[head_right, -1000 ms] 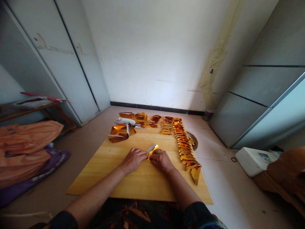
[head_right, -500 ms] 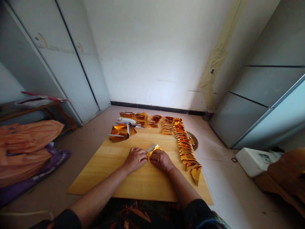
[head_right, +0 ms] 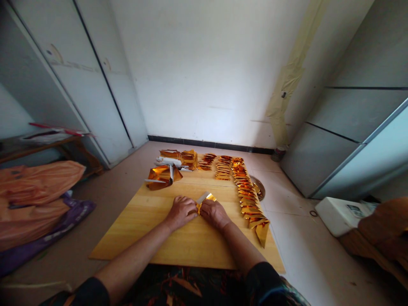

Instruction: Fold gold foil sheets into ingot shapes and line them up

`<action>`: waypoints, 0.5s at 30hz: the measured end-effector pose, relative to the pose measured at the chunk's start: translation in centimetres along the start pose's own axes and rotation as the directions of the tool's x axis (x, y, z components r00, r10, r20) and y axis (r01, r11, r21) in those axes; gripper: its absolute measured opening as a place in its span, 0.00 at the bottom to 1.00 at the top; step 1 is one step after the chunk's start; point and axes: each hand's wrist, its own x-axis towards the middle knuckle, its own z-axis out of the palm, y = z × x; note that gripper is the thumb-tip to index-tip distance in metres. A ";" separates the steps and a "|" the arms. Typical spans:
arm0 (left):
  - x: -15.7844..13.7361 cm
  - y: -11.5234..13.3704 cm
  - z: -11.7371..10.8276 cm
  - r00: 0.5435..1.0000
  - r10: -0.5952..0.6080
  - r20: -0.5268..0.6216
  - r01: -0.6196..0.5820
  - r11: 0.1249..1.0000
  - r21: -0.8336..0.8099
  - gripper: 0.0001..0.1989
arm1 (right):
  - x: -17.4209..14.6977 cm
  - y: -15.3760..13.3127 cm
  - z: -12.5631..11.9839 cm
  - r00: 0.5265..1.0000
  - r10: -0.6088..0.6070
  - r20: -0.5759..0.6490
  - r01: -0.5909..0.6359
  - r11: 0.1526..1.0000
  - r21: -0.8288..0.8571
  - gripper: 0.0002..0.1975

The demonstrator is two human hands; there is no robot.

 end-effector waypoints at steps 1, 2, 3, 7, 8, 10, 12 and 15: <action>0.0 0.0 0.0 1.000 -0.002 -0.004 0.002 1.000 0.000 0.03 | -0.1 0.0 -0.2 0.999 -0.031 0.011 0.031 0.999 0.027 0.10; 0.1 0.0 0.0 1.000 -0.003 -0.009 0.003 1.000 -0.002 0.03 | -0.1 0.0 -0.4 0.998 -0.063 0.018 0.062 0.996 0.058 0.08; 0.1 0.1 0.0 1.000 -0.004 -0.012 0.004 1.000 -0.004 0.03 | -0.2 0.1 -0.6 0.996 -0.088 0.021 0.085 0.993 0.085 0.07; 0.1 0.2 -0.3 1.000 -0.018 0.006 0.018 1.000 -0.006 0.03 | -0.3 0.1 -0.6 0.998 -0.060 0.004 0.059 0.993 0.102 0.07; 0.1 0.3 -0.3 1.000 -0.024 0.013 0.024 1.000 -0.005 0.03 | -0.3 0.0 -0.4 0.999 -0.042 -0.004 0.042 0.995 0.088 0.08; 0.1 0.3 -0.4 0.999 -0.035 0.023 0.035 0.999 -0.009 0.03 | -0.1 -0.1 -0.2 1.000 -0.020 -0.021 0.021 0.998 0.062 0.08; 0.1 0.4 -0.5 0.999 -0.041 0.023 0.041 0.999 -0.013 0.04 | 0.0 -0.3 -0.1 1.000 -0.001 -0.029 0.002 0.999 0.052 0.08; 0.1 0.5 -0.3 0.999 -0.037 0.010 0.037 0.999 -0.008 0.04 | 0.2 -0.4 -0.2 0.998 0.060 -0.020 -0.058 0.995 0.081 0.09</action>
